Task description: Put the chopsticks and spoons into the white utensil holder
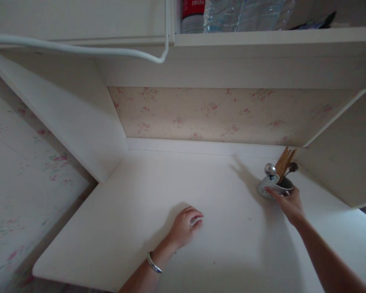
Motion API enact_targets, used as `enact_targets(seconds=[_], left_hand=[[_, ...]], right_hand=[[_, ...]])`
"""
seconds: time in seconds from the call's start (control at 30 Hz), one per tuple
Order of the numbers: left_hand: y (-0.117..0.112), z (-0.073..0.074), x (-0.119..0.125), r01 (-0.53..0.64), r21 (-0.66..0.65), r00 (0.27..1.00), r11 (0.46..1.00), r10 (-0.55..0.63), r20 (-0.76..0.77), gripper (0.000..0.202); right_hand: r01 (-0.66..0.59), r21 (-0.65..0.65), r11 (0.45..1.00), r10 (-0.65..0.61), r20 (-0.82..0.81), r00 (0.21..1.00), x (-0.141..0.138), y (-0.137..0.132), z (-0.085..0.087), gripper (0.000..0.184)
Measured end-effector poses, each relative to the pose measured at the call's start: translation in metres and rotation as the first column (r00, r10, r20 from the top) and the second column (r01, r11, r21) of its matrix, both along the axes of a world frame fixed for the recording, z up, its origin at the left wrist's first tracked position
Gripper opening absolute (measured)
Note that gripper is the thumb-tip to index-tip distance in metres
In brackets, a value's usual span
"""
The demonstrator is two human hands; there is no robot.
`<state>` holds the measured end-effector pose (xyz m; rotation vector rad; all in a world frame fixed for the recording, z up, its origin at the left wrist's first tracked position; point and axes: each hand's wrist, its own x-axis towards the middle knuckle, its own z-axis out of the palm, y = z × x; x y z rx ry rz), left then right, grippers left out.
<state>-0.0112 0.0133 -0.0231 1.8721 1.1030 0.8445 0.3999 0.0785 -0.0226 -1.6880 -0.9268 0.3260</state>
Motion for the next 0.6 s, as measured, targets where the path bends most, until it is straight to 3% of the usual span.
enact_targets(seconds=[0.1,0.2,0.37,0.47,0.53,0.6], left_hand=[[0.0,-0.001,0.0,-0.001,0.004,1.0,1.0,0.001,0.011,0.015],[0.0,-0.002,-0.001,-0.003,0.001,1.0,1.0,0.003,0.017,0.016],[-0.002,-0.001,-0.001,-0.003,-0.01,1.0,1.0,0.004,0.031,0.017],[-0.001,0.0,-0.001,0.001,-0.014,1.0,1.0,-0.001,0.028,0.018],[-0.001,0.0,0.0,-0.001,-0.018,1.0,1.0,0.002,0.027,0.017],[0.0,0.0,-0.001,-0.006,-0.03,0.999,1.0,0.007,0.032,0.017]], right_hand=[[-0.108,-0.007,0.994,0.106,-0.123,0.987,0.002,-0.001,-0.007,0.081],[-0.118,-0.015,0.993,0.115,-0.143,0.983,0.005,-0.004,-0.018,0.086],[0.011,-0.051,0.999,-0.015,-0.069,0.998,0.003,-0.025,-0.029,0.109],[0.119,-0.089,0.989,-0.104,0.157,0.982,-0.013,-0.051,-0.024,0.109],[0.154,-0.132,0.979,-0.086,0.417,0.905,-0.034,-0.07,-0.02,0.093],[0.144,-0.139,0.98,-0.04,0.572,0.819,-0.063,-0.088,-0.018,0.076]])
